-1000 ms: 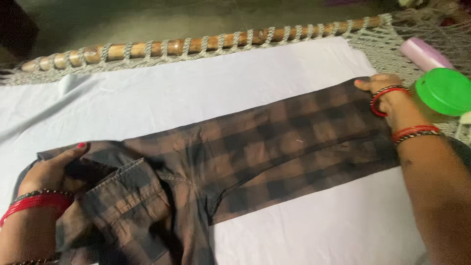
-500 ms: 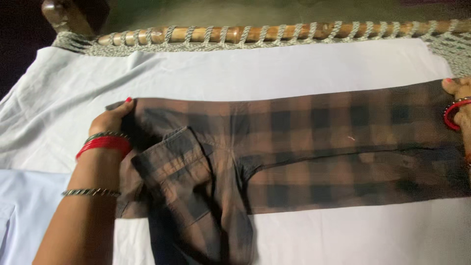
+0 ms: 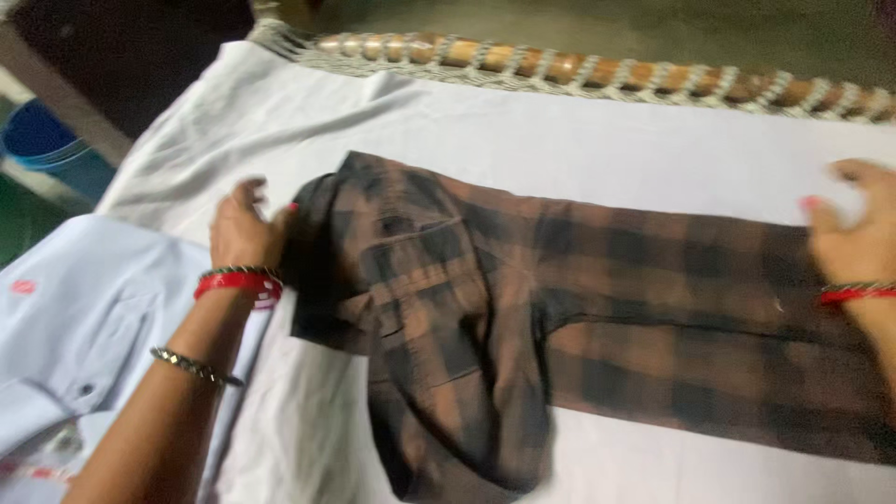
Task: The person irons a brown and black checkered shirt laid out on a white cloth on a woven cot. They smooth the fabric, iron the main body and sleeves, then fold the shirt neatly. A light blue shirt is visible nearby but not handled.
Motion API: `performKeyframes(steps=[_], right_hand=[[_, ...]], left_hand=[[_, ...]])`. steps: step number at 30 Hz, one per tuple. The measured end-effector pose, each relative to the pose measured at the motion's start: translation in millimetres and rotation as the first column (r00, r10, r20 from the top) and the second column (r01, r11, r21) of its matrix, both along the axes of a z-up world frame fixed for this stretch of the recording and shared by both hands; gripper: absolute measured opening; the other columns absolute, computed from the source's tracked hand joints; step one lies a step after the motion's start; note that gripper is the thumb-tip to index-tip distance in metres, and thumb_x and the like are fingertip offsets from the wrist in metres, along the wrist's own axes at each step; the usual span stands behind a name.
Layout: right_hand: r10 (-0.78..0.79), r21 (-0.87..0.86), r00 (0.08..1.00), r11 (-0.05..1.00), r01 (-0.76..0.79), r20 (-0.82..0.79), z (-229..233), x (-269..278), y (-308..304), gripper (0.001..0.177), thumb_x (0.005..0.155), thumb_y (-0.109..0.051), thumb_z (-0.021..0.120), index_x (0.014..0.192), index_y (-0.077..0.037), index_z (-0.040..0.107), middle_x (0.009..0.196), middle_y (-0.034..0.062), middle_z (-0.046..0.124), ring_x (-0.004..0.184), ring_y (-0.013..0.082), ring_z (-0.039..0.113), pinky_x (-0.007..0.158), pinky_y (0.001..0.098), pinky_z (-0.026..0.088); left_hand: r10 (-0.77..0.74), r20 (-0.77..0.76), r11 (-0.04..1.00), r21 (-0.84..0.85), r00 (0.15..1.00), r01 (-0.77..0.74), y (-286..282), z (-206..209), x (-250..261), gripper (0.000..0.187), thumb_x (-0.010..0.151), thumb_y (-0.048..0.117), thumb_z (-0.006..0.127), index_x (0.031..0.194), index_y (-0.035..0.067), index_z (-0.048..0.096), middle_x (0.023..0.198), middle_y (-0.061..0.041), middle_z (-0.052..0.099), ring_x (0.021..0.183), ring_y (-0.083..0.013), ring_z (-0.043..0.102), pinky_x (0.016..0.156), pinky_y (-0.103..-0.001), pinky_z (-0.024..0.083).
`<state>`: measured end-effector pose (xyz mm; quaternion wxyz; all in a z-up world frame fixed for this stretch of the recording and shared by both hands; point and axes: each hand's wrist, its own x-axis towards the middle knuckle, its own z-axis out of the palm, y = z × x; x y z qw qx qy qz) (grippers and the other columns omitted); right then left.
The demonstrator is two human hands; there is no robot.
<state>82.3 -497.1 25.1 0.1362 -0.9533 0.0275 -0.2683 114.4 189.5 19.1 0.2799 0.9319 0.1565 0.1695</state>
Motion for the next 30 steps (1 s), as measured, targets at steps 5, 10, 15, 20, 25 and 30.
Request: performKeyframes(steps=[5,10,15,20,25,30], right_hand=[[0.522,0.102,0.852,0.851,-0.515,-0.05,14,4,180,0.037,0.096,-0.026,0.069,0.129,-0.01,0.067,0.13,0.0141,0.066,0.122,0.0303,0.063,0.105,0.0412,0.05],[0.742,0.126,0.619,0.661,-0.74,-0.26,10,44,321,0.057,0.1,-0.046,0.052,0.148,-0.015,0.051,0.153,0.0116,0.051,0.144,0.0286,0.043,0.119,0.0453,0.03],[0.635,0.001,0.592,0.682,-0.731,-0.497,-15,88,405,0.072,0.098,-0.065,0.032,0.159,-0.026,0.026,0.167,0.004,0.023,0.154,0.0235,0.017,0.123,0.0498,0.01],[0.542,-0.004,0.636,0.759,-0.651,-0.549,-25,111,428,0.073,0.097,-0.068,0.024,0.16,-0.032,0.019,0.169,-0.0017,0.017,0.155,0.0218,0.012,0.122,0.0538,0.006],[0.734,0.302,0.661,0.673,-0.675,-0.159,-15,119,386,0.062,0.101,-0.04,0.054,0.158,-0.021,0.037,0.159,0.0137,0.044,0.143,0.0339,0.044,0.119,0.0439,0.034],[0.528,0.226,0.845,0.836,-0.5,-0.087,18,86,259,0.021,0.097,-0.02,0.071,0.114,-0.008,0.075,0.112,0.0116,0.075,0.102,0.0258,0.071,0.091,0.0381,0.055]], left_hand=[[0.112,-0.297,0.988,-0.069,0.948,-0.138,-12,25,-60,0.069,0.078,0.054,0.082,0.123,0.005,0.065,0.101,-0.021,0.076,0.1,-0.0333,0.073,0.088,-0.043,0.056],[0.074,-0.445,0.994,-0.042,0.893,-0.103,-23,37,-61,0.062,0.076,0.057,0.079,0.115,0.008,0.075,0.105,-0.016,0.077,0.104,-0.0328,0.073,0.089,-0.044,0.056],[-0.072,-0.463,0.993,-0.113,0.883,0.021,-23,33,-60,0.074,0.073,0.051,0.086,0.126,0.003,0.064,0.11,-0.022,0.073,0.103,-0.0351,0.072,0.09,-0.043,0.056],[-0.156,-0.492,0.972,-0.229,0.856,0.046,-22,27,-66,0.076,0.075,0.039,0.083,0.134,0.003,0.051,0.109,-0.026,0.074,0.1,-0.0365,0.074,0.088,-0.043,0.058],[-0.11,-0.474,0.99,-0.129,0.873,0.055,-12,44,-73,0.078,0.079,0.037,0.083,0.141,0.008,0.045,0.105,-0.025,0.075,0.097,-0.0361,0.073,0.083,-0.042,0.056],[-0.077,-0.223,0.969,-0.247,0.972,0.02,-26,48,-62,0.037,0.092,0.035,0.073,0.112,0.004,0.074,0.09,-0.014,0.079,0.073,-0.023,0.077,0.071,-0.035,0.058]])
